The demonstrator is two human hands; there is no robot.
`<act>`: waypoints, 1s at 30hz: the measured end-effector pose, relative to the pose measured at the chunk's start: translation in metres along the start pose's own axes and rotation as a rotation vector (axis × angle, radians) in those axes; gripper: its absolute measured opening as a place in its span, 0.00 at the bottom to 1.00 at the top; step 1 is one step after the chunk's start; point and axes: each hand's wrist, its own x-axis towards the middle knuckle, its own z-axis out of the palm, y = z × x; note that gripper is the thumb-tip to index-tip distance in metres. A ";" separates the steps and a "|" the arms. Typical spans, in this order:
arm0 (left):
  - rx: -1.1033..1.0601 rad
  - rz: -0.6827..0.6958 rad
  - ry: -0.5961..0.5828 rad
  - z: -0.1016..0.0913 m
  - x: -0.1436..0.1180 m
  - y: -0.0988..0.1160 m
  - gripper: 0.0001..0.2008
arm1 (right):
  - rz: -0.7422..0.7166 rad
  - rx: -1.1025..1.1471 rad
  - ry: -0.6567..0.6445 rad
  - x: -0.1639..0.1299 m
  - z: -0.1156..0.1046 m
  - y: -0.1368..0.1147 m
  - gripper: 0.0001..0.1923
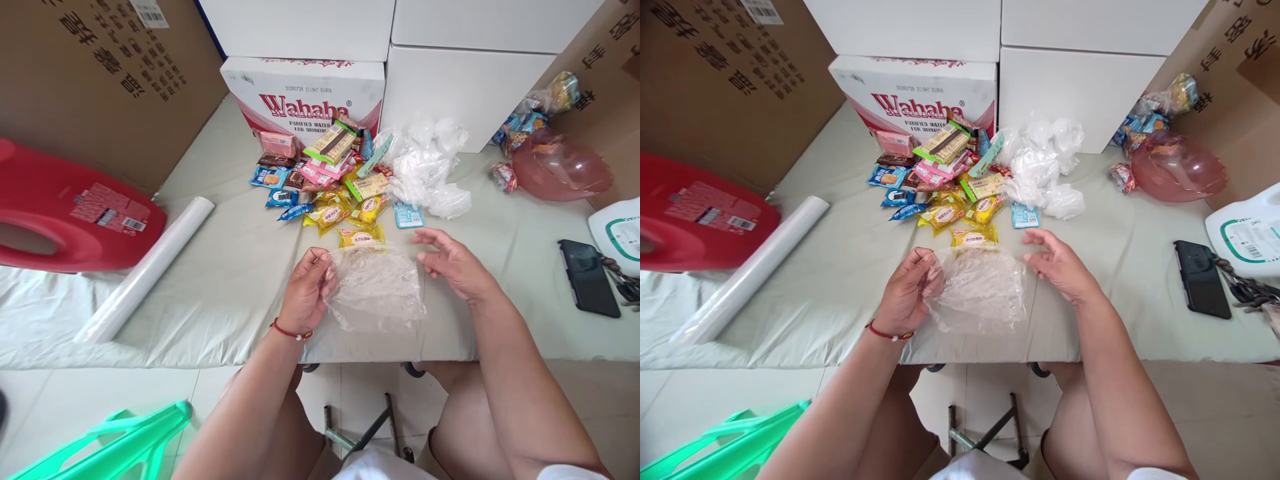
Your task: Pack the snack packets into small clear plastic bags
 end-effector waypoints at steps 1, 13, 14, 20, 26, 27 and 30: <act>-0.043 -0.008 -0.001 0.000 -0.002 0.002 0.19 | 0.038 -0.024 -0.065 0.000 0.005 0.001 0.35; 0.177 0.052 0.317 -0.019 -0.012 0.000 0.17 | -0.016 -0.184 0.009 -0.006 0.010 -0.001 0.23; 0.162 0.056 0.320 -0.019 -0.013 0.000 0.17 | -0.057 -0.198 0.044 -0.007 0.012 -0.001 0.24; 0.149 0.084 0.255 -0.008 -0.022 0.001 0.20 | -0.235 -0.363 -0.026 -0.016 0.047 0.004 0.28; 0.424 0.074 0.058 -0.014 -0.025 0.002 0.24 | -0.278 -0.335 0.042 -0.008 0.053 0.007 0.16; 0.472 0.062 0.055 -0.018 -0.024 0.002 0.26 | -0.297 -0.304 0.074 -0.007 0.049 0.005 0.16; 0.564 0.028 0.062 -0.028 -0.022 0.002 0.28 | -0.338 -0.295 0.151 -0.005 0.039 0.002 0.16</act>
